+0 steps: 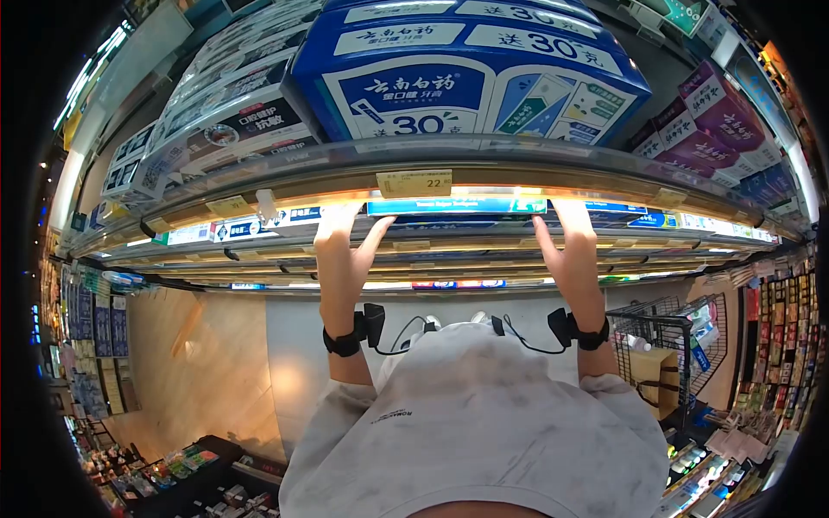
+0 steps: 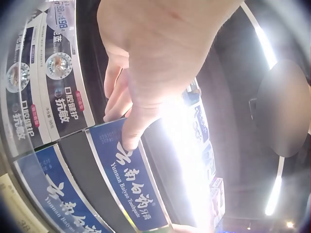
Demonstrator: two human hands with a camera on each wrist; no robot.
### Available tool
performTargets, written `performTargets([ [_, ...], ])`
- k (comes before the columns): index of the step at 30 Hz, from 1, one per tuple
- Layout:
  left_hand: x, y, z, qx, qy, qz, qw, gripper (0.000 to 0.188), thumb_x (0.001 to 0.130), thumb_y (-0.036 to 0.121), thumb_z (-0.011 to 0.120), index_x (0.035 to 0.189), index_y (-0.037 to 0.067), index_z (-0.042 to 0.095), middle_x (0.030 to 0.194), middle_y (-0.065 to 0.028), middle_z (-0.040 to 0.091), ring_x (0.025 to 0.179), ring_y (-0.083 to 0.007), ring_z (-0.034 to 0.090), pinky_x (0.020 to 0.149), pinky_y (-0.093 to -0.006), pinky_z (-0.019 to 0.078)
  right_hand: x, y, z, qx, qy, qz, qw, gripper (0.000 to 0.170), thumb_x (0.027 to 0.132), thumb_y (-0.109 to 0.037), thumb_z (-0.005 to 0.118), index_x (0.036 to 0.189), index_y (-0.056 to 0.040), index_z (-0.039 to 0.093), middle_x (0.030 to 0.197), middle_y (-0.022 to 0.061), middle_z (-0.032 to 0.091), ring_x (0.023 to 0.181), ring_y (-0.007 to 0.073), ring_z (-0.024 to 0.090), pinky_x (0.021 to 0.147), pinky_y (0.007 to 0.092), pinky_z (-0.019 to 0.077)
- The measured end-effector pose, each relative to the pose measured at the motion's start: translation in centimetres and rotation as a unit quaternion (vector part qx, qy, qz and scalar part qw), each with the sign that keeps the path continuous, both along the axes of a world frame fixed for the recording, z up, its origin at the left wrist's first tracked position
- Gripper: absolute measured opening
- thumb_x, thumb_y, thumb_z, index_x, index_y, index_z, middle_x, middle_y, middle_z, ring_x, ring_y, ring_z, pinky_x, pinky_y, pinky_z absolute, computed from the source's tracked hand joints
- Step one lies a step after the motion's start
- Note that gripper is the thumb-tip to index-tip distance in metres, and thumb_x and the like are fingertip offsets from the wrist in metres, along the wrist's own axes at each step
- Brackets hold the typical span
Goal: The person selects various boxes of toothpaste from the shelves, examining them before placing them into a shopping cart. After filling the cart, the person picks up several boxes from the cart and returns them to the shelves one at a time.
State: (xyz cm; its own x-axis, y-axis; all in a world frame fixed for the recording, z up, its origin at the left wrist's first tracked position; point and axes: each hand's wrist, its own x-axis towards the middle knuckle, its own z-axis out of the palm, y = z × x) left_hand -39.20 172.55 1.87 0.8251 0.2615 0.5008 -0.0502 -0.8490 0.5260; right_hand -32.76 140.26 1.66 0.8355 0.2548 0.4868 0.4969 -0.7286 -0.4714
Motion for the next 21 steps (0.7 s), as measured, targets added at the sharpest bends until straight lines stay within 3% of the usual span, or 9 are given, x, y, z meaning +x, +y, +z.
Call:
performTargets([
  [7,0.5,-0.5,0.1,-0.017,-0.091,-0.002,0.996,0.046,0.078,0.020,0.094,0.110,-0.007,0.075,0.105,-0.0216,0.077,0.094,-0.0340,0.076,0.087,-0.0367,0.0570,-0.1,0.8,0.1,-0.002,-0.026,-0.014,1.000,0.037,0.091,-0.014,0.079,0.120,0.0076,0.068,0.114,0.0293,0.067,0.106,0.0464,0.065,0.092,0.0481,0.0533],
  [10,0.4,-0.2,0.3,-0.018,-0.031,-0.021,0.999,0.044,0.079,0.019,0.093,0.111,-0.006,0.074,0.105,-0.0215,0.077,0.096,-0.0343,0.074,0.087,-0.0374,0.0563,0.2,0.7,-0.5,-0.010,-0.028,-0.011,0.999,0.039,0.090,-0.015,0.080,0.121,0.0056,0.069,0.117,0.0289,0.064,0.107,0.0460,0.063,0.092,0.0491,0.0530],
  [21,0.3,-0.4,-1.8,-0.016,-0.068,-0.069,0.995,0.039,0.083,0.011,0.088,0.116,-0.005,0.072,0.111,-0.0204,0.074,0.101,-0.0340,0.071,0.092,-0.0396,0.0547,0.3,0.8,-1.7,-0.029,-0.083,0.004,0.996,0.039,0.089,-0.014,0.082,0.125,-0.0007,0.071,0.114,0.0265,0.062,0.105,0.0439,0.062,0.091,0.0493,0.0520],
])
